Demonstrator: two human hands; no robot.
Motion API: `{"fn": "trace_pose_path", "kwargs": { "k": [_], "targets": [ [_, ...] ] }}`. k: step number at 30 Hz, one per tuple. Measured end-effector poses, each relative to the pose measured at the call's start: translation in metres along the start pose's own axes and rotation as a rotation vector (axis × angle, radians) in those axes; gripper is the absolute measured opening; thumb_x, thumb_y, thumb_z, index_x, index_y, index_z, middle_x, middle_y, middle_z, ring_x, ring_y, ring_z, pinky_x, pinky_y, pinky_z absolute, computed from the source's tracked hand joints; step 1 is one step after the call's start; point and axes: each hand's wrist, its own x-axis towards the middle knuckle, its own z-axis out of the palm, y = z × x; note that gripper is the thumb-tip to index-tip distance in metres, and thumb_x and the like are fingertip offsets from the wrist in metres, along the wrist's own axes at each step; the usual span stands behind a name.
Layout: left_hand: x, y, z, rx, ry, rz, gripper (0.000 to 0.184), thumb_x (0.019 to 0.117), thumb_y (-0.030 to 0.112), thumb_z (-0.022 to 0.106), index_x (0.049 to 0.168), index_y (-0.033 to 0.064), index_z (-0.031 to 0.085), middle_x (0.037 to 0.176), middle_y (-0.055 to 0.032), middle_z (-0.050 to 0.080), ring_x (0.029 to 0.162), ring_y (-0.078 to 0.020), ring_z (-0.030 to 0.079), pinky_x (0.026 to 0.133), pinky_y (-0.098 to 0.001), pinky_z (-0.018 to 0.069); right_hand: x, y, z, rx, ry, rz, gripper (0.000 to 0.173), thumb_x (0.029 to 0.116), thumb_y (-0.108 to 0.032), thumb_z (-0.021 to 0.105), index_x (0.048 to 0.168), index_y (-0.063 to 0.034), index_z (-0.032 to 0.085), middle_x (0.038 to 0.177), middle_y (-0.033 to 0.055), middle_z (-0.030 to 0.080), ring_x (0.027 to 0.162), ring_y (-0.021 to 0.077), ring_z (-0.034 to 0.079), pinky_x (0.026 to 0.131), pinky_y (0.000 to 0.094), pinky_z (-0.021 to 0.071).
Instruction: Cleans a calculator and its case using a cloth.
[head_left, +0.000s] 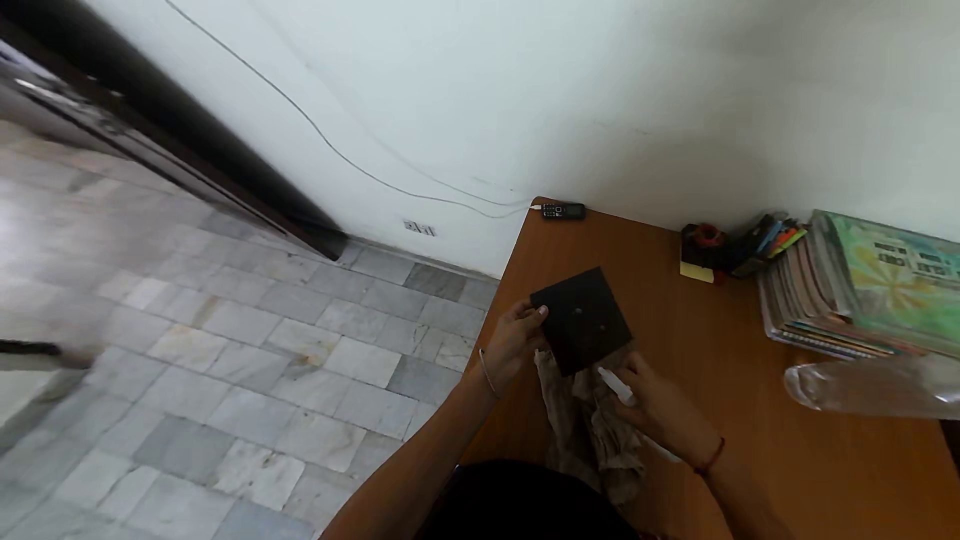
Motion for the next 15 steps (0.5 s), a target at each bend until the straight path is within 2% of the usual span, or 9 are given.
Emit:
{"fn": "trace_pose_path", "kwargs": {
  "k": [4,7,8,10,12,15],
  "targets": [
    [-0.004,-0.001,0.004,0.001,-0.005,0.0,0.025,0.1041,0.005,0.052,0.129,0.0028,0.051,0.101,-0.0103,0.064,0.082,-0.0173,0.067,0.074,-0.0335,0.0578,0.0,0.004,0.004,0.053,0.122,0.027,0.036,0.0943,-0.018,0.067,0.123,0.004,0.067,0.124,0.0262,0.06,0.095,0.0368,0.068,0.083,0.0484,0.0569],
    [-0.005,-0.003,0.004,0.026,-0.006,-0.006,0.024,0.1036,0.005,0.054,0.127,0.0028,0.052,0.101,-0.0107,0.065,0.082,-0.0174,0.067,0.074,-0.0331,0.057,0.001,0.01,0.002,0.066,0.11,0.072,0.049,0.096,-0.019,0.068,0.14,-0.001,0.059,0.135,0.0263,0.055,0.105,0.037,0.067,0.089,0.0473,0.0564],
    [-0.005,-0.003,0.005,0.045,-0.005,0.0,0.024,0.1033,0.004,0.054,0.127,0.002,0.052,0.102,-0.0115,0.065,0.082,-0.0179,0.067,0.074,-0.0336,0.0572,0.001,0.01,0.0,0.061,0.094,0.083,0.05,0.0965,-0.018,0.068,0.142,-0.0019,0.057,0.137,0.0266,0.054,0.106,0.0375,0.066,0.09,0.0475,0.056],
    [-0.009,-0.002,0.008,0.093,-0.007,0.009,0.025,0.1025,0.003,0.056,0.127,0.0007,0.051,0.104,-0.0125,0.063,0.083,-0.0182,0.066,0.075,-0.0335,0.0568,0.001,0.008,-0.002,0.036,0.087,0.077,0.047,0.096,-0.017,0.068,0.14,-0.0023,0.059,0.135,0.0265,0.055,0.106,0.0376,0.066,0.089,0.0475,0.0562],
    [-0.011,-0.003,0.012,0.138,-0.008,0.01,0.021,0.1012,0.003,0.057,0.122,0.0002,0.052,0.1,-0.0119,0.063,0.082,-0.0177,0.066,0.074,-0.0326,0.0567,-0.001,0.003,-0.005,0.012,0.077,0.049,0.043,0.0958,-0.017,0.067,0.136,-0.0027,0.062,0.132,0.0259,0.057,0.104,0.0378,0.067,0.088,0.0481,0.0564],
    [-0.012,-0.005,0.019,0.171,-0.031,0.002,0.015,0.1,0.001,0.059,0.114,0.0005,0.054,0.096,-0.0109,0.063,0.08,-0.0177,0.065,0.074,-0.0329,0.0566,-0.002,-0.008,-0.009,-0.026,0.061,0.012,0.034,0.0966,-0.018,0.066,0.125,0.001,0.067,0.125,0.0241,0.061,0.098,0.037,0.068,0.084,0.0485,0.0565]
  ]
}}
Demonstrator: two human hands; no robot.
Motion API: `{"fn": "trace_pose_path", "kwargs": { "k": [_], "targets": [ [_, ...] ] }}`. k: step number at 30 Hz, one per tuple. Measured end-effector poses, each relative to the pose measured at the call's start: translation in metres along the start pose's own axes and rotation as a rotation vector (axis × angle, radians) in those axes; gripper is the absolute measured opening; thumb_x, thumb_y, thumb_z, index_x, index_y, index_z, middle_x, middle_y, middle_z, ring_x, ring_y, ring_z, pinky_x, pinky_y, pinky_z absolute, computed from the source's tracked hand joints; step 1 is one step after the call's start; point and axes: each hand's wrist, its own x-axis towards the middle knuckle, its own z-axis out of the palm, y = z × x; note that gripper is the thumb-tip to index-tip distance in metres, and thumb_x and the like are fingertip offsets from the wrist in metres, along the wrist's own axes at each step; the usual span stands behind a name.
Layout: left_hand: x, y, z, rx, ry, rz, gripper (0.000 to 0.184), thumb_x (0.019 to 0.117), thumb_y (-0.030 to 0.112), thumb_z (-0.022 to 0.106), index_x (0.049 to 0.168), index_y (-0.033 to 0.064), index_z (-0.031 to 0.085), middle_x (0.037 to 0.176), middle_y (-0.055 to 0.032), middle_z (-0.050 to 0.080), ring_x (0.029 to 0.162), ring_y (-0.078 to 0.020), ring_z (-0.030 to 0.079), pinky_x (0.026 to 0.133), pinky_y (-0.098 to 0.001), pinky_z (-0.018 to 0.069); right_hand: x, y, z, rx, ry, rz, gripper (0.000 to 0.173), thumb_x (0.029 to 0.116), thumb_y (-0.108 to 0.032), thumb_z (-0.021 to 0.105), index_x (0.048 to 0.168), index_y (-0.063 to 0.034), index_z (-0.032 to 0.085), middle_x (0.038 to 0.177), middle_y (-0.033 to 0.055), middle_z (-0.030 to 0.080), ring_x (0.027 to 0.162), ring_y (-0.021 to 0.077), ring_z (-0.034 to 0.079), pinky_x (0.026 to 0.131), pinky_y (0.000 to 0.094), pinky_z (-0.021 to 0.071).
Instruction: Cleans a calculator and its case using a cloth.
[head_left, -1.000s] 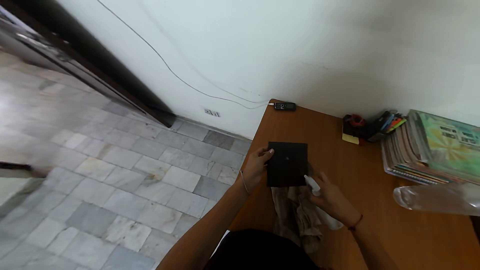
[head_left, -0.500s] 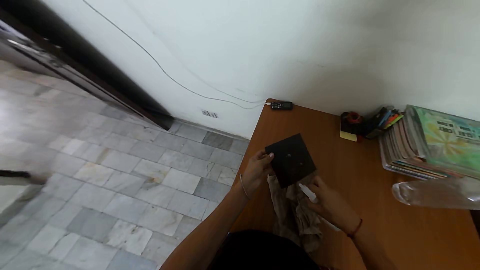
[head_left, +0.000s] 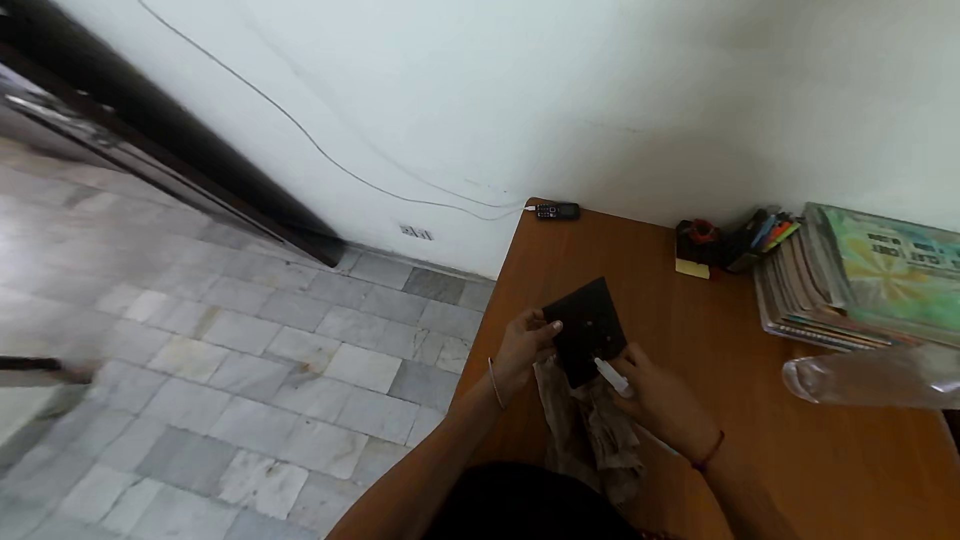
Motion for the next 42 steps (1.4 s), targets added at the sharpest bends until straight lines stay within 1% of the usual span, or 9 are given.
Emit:
{"fn": "trace_pose_path", "kwargs": {
  "k": [6,12,20,24,30,34,37,39,42],
  "targets": [
    [-0.002,0.001,0.004,0.009,-0.019,-0.012,0.015,0.1005,0.001,0.058,0.115,-0.0007,0.052,0.099,-0.0124,0.062,0.083,-0.0189,0.066,0.076,-0.0334,0.0578,0.006,0.021,-0.004,0.065,0.079,0.151,0.037,0.0972,-0.02,0.068,0.127,0.0013,0.064,0.128,0.0244,0.059,0.098,0.0381,0.068,0.084,0.0516,0.0564],
    [0.0,-0.003,-0.011,-0.097,-0.023,-0.06,0.015,0.1036,0.002,0.052,0.118,0.0023,0.05,0.101,-0.0115,0.063,0.083,-0.0186,0.068,0.076,-0.0331,0.0583,0.009,0.113,0.026,0.41,0.606,0.245,0.055,0.0908,-0.015,0.076,0.136,0.0078,0.056,0.133,0.0317,0.056,0.115,0.0432,0.061,0.097,0.0562,0.0515],
    [-0.001,-0.003,-0.026,-0.224,-0.006,-0.055,0.018,0.1051,0.0,0.046,0.121,0.0057,0.049,0.098,-0.0093,0.065,0.08,-0.0182,0.07,0.075,-0.0327,0.0601,0.002,0.164,0.015,0.696,0.935,0.399,0.059,0.0938,-0.006,0.07,0.144,0.0123,0.044,0.141,0.0311,0.054,0.13,0.0348,0.056,0.109,0.0415,0.0439],
    [0.004,-0.001,-0.036,-0.241,0.044,0.02,0.021,0.1057,0.002,0.046,0.126,0.0071,0.046,0.1,-0.0091,0.063,0.083,-0.0172,0.068,0.076,-0.0331,0.059,-0.009,0.182,0.021,0.541,0.805,0.542,0.09,0.0835,-0.012,0.084,0.154,0.0084,0.032,0.151,0.0371,0.039,0.139,0.0504,0.042,0.115,0.0602,0.0356],
    [-0.001,0.006,-0.055,-0.338,0.181,0.032,0.011,0.1064,0.005,0.046,0.117,0.0094,0.047,0.095,-0.0083,0.065,0.08,-0.0172,0.07,0.073,-0.0314,0.0606,-0.036,0.094,0.091,0.754,0.484,0.727,0.066,0.1059,-0.037,0.054,0.15,0.0094,0.038,0.148,0.0329,0.047,0.136,0.0454,0.048,0.111,0.0581,0.0405],
    [-0.003,0.005,-0.061,-0.324,0.191,0.041,0.011,0.1067,0.007,0.046,0.118,0.0091,0.046,0.099,-0.0093,0.064,0.082,-0.0177,0.07,0.075,-0.0318,0.0605,-0.016,0.008,0.144,0.147,0.572,0.368,0.093,0.0824,-0.056,0.073,0.151,0.0008,0.047,0.155,0.0372,0.036,0.142,0.0615,0.032,0.11,0.0771,0.0266],
    [-0.008,0.004,-0.06,-0.318,0.194,0.047,0.016,0.1067,0.008,0.047,0.122,0.0093,0.044,0.103,-0.01,0.063,0.086,-0.0182,0.069,0.078,-0.0327,0.0595,0.009,-0.003,0.16,0.015,0.281,0.403,0.115,0.079,-0.071,0.07,0.163,-0.0083,0.024,0.167,0.0307,0.01,0.152,0.0563,0.008,0.115,0.0774,0.0083],
    [-0.01,0.004,-0.06,-0.333,0.197,0.051,0.014,0.1063,0.008,0.048,0.12,0.0093,0.045,0.101,-0.0094,0.063,0.084,-0.0181,0.069,0.077,-0.0327,0.0597,0.022,0.013,0.163,-0.012,0.176,0.431,0.105,0.0872,-0.061,0.07,0.163,-0.0036,0.023,0.168,0.0292,0.011,0.153,0.0525,0.014,0.116,0.0729,0.0177],
    [-0.017,0.002,-0.065,-0.359,0.212,0.059,0.012,0.1056,0.006,0.049,0.117,0.0092,0.046,0.098,-0.0089,0.064,0.081,-0.0178,0.07,0.075,-0.0323,0.0604,0.025,0.034,0.153,0.031,0.264,0.349,0.06,0.0993,-0.018,0.062,0.153,-0.001,0.043,0.154,0.0283,0.044,0.139,0.05,0.044,0.112,0.0611,0.0382]
  ]
}}
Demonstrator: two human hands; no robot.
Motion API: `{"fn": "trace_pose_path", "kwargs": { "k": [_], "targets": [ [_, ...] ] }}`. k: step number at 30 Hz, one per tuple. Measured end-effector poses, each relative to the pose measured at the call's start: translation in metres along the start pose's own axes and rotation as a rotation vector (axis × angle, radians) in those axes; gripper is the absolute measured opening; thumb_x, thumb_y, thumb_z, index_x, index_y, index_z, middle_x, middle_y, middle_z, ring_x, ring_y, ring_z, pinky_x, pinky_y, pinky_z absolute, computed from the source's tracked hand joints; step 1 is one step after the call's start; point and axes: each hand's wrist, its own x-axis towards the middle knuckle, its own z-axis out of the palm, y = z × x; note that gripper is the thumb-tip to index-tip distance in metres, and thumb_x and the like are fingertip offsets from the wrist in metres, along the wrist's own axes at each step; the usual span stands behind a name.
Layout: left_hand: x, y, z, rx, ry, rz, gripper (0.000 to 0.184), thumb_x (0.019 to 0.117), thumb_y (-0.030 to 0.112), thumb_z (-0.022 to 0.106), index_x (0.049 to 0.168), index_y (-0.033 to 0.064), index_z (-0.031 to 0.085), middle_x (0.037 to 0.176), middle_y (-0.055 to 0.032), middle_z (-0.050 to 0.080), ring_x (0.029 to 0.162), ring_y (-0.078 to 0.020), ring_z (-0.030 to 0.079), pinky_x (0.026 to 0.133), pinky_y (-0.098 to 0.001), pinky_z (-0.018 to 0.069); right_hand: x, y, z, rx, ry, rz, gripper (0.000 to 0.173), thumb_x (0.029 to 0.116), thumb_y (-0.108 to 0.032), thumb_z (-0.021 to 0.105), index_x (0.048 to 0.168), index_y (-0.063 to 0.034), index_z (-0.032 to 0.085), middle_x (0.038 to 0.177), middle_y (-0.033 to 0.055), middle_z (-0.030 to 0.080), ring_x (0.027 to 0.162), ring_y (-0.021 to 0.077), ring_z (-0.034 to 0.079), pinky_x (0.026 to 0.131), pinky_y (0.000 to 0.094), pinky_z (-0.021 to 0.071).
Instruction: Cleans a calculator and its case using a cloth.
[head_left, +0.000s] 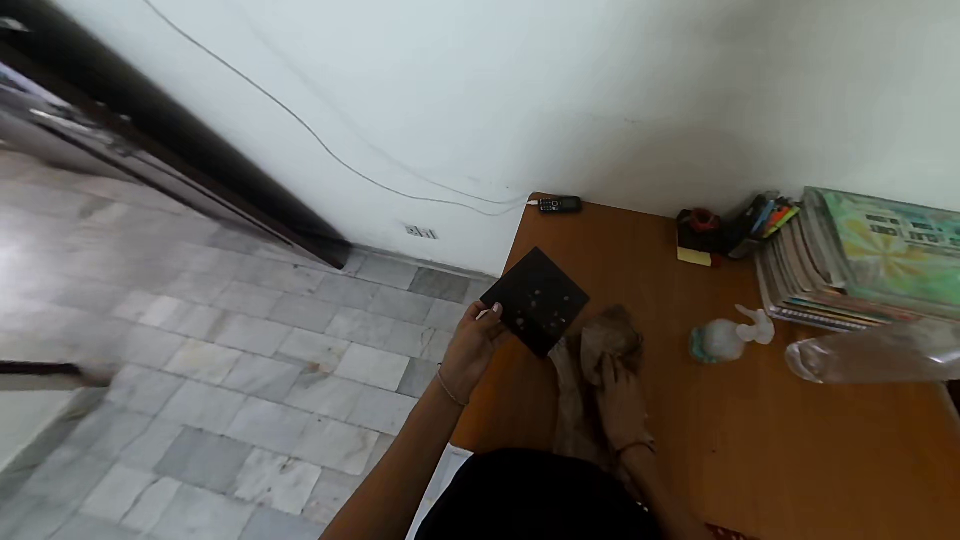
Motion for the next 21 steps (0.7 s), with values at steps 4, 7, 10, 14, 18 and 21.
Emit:
{"fn": "trace_pose_path", "kwargs": {
  "k": [4,7,10,14,18,21],
  "targets": [
    [-0.007,0.0,-0.011,0.009,-0.001,0.009,0.013,0.1057,0.006,0.048,0.118,0.0089,0.046,0.098,-0.0091,0.064,0.081,-0.0175,0.069,0.074,-0.0318,0.0599,0.008,0.022,-0.037,0.468,0.047,0.134,0.049,0.1012,-0.006,0.056,0.147,0.0056,0.047,0.137,0.0298,0.058,0.127,0.0403,0.058,0.108,0.0519,0.0447],
    [-0.013,0.002,-0.015,0.049,-0.029,0.036,0.015,0.1067,0.007,0.046,0.122,0.0075,0.045,0.097,-0.0092,0.064,0.079,-0.017,0.07,0.074,-0.0314,0.0598,-0.006,0.028,-0.068,0.754,0.145,0.106,0.044,0.0991,-0.004,0.059,0.14,0.0105,0.051,0.127,0.0269,0.063,0.116,0.0265,0.063,0.101,0.0401,0.0493],
    [-0.017,0.001,-0.014,0.086,-0.051,0.051,0.017,0.1073,0.008,0.046,0.125,0.0077,0.046,0.1,-0.0092,0.064,0.082,-0.0165,0.069,0.076,-0.0314,0.0593,-0.015,0.032,-0.093,0.934,0.227,0.091,0.039,0.1001,-0.002,0.055,0.137,0.0099,0.05,0.124,0.019,0.063,0.109,0.011,0.062,0.095,0.0274,0.0507],
    [-0.02,0.001,-0.008,0.115,-0.052,0.082,0.015,0.1074,0.008,0.046,0.123,0.0069,0.046,0.099,-0.0085,0.065,0.08,-0.0159,0.069,0.074,-0.0314,0.059,-0.019,0.02,-0.131,0.993,0.31,0.068,0.031,0.1065,-0.009,0.046,0.134,0.0041,0.051,0.113,0.0089,0.064,0.096,0.0027,0.063,0.086,0.0219,0.0533],
    [-0.023,0.005,-0.012,0.096,-0.024,0.094,0.017,0.1074,0.008,0.046,0.124,0.0074,0.046,0.101,-0.0079,0.064,0.083,-0.0152,0.069,0.076,-0.0306,0.0592,-0.028,-0.003,-0.164,0.832,0.272,-0.024,0.036,0.1039,-0.013,0.053,0.137,0.0006,0.05,0.11,0.0076,0.065,0.092,0.0048,0.064,0.081,0.0253,0.0548],
    [-0.021,0.009,-0.02,0.084,0.004,0.12,0.018,0.1079,0.009,0.044,0.126,0.0085,0.045,0.104,-0.008,0.062,0.084,-0.0153,0.068,0.077,-0.0309,0.0584,-0.023,-0.029,-0.155,0.633,0.023,-0.049,0.059,0.0978,-0.016,0.068,0.149,0.0008,0.045,0.133,0.0234,0.06,0.114,0.0307,0.063,0.096,0.049,0.0514]
  ]
}}
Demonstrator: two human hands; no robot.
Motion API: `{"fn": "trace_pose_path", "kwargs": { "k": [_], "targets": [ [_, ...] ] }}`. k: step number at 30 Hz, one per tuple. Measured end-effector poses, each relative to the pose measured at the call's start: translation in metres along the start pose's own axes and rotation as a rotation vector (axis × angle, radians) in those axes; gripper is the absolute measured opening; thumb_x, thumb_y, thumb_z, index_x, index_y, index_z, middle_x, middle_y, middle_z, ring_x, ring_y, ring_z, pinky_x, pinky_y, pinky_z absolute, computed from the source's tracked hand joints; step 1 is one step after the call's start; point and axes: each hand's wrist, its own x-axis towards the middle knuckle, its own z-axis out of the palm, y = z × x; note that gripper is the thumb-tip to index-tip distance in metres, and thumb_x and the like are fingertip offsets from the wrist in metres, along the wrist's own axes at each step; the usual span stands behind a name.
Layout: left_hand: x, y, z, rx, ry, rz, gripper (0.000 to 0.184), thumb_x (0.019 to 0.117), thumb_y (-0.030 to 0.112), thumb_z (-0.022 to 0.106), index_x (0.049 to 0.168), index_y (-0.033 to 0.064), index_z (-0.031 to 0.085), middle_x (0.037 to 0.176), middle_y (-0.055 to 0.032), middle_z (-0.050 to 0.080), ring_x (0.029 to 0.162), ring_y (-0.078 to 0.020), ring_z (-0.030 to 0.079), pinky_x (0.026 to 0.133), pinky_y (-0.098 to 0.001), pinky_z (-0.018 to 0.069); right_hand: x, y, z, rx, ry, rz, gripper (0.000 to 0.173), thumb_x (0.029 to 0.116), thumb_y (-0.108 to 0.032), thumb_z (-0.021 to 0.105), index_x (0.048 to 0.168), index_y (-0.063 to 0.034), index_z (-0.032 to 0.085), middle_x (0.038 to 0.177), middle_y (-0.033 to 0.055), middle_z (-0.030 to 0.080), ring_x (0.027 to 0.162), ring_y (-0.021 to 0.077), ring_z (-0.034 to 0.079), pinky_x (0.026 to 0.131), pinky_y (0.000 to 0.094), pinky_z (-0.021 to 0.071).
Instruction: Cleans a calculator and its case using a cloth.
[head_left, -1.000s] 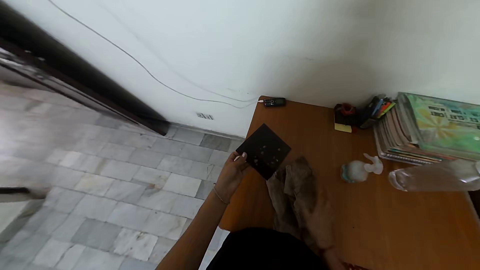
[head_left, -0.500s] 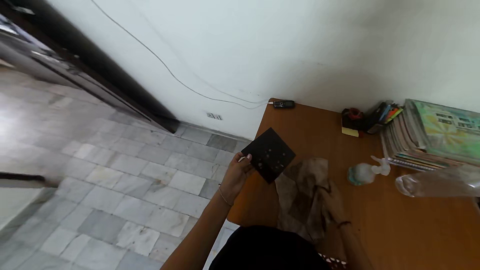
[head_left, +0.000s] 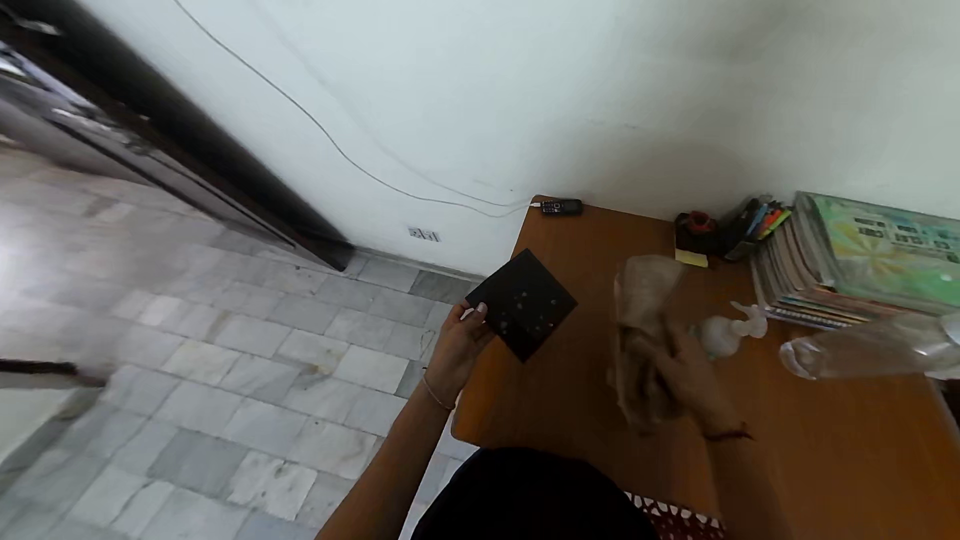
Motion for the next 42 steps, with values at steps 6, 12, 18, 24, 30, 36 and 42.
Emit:
{"fn": "trace_pose_path", "kwargs": {
  "k": [6,12,18,24,30,36,42],
  "targets": [
    [0.013,0.006,-0.016,-0.056,0.101,0.055,0.016,0.1071,0.007,0.045,0.123,0.0083,0.045,0.105,-0.0086,0.061,0.085,-0.0154,0.068,0.077,-0.0304,0.0586,0.022,0.045,0.109,-0.089,-0.354,0.065,0.046,0.1035,-0.012,0.056,0.148,-0.0016,0.052,0.154,0.0185,0.049,0.144,0.0281,0.046,0.121,0.0414,0.033],
    [0.017,0.015,-0.028,-0.096,0.127,0.072,0.013,0.1075,0.009,0.045,0.12,0.0095,0.046,0.105,-0.0076,0.062,0.086,-0.0148,0.069,0.078,-0.0297,0.0591,0.026,0.058,0.088,0.466,-0.066,0.002,0.029,0.1003,-0.001,0.05,0.125,0.0026,0.067,0.118,0.0118,0.069,0.102,0.0097,0.065,0.09,0.0285,0.0536],
    [0.014,0.014,-0.026,-0.086,0.082,0.028,0.011,0.1083,0.009,0.043,0.119,0.0091,0.047,0.101,-0.0083,0.064,0.083,-0.016,0.069,0.076,-0.0309,0.0595,0.047,0.101,0.037,-0.171,0.097,0.326,0.045,0.1066,-0.012,0.05,0.145,0.0122,0.047,0.144,0.037,0.05,0.136,0.0472,0.048,0.115,0.0546,0.0354],
    [0.013,0.006,-0.014,-0.085,0.032,-0.033,0.012,0.1075,0.009,0.045,0.12,0.0085,0.047,0.099,-0.0093,0.066,0.08,-0.017,0.07,0.074,-0.031,0.06,0.043,0.071,0.09,-0.582,-0.082,0.215,0.108,0.0861,-0.067,0.068,0.164,-0.0075,0.022,0.167,0.0298,0.012,0.153,0.0539,0.011,0.117,0.0741,0.015],
    [0.012,0.003,0.002,-0.07,0.009,-0.062,0.012,0.1068,0.008,0.047,0.118,0.0072,0.046,0.098,-0.0112,0.065,0.079,-0.0181,0.07,0.074,-0.0317,0.0596,0.05,0.099,0.144,-0.75,-0.07,-0.047,0.049,0.1027,-0.027,0.056,0.149,-0.0131,0.054,0.157,0.0279,0.04,0.139,0.0511,0.043,0.108,0.0641,0.0396],
    [0.008,0.003,0.011,-0.068,0.014,-0.064,0.012,0.1066,0.007,0.047,0.118,0.0058,0.044,0.094,-0.0111,0.064,0.075,-0.017,0.069,0.071,-0.0299,0.0597,0.06,0.066,0.076,-0.173,0.085,0.138,0.041,0.1049,-0.015,0.055,0.136,0.0113,0.054,0.133,0.0322,0.059,0.126,0.0415,0.057,0.109,0.0519,0.0421],
    [0.0,-0.005,0.029,-0.014,-0.057,-0.066,0.014,0.1069,0.006,0.045,0.12,0.0028,0.044,0.093,-0.0106,0.063,0.077,-0.0163,0.069,0.074,-0.0305,0.0594,0.013,-0.004,0.055,-0.178,0.227,-0.179,0.051,0.0994,-0.029,0.061,0.13,0.0109,0.061,0.143,0.0356,0.05,0.132,0.0495,0.05,0.109,0.061,0.0407]
  ]
}}
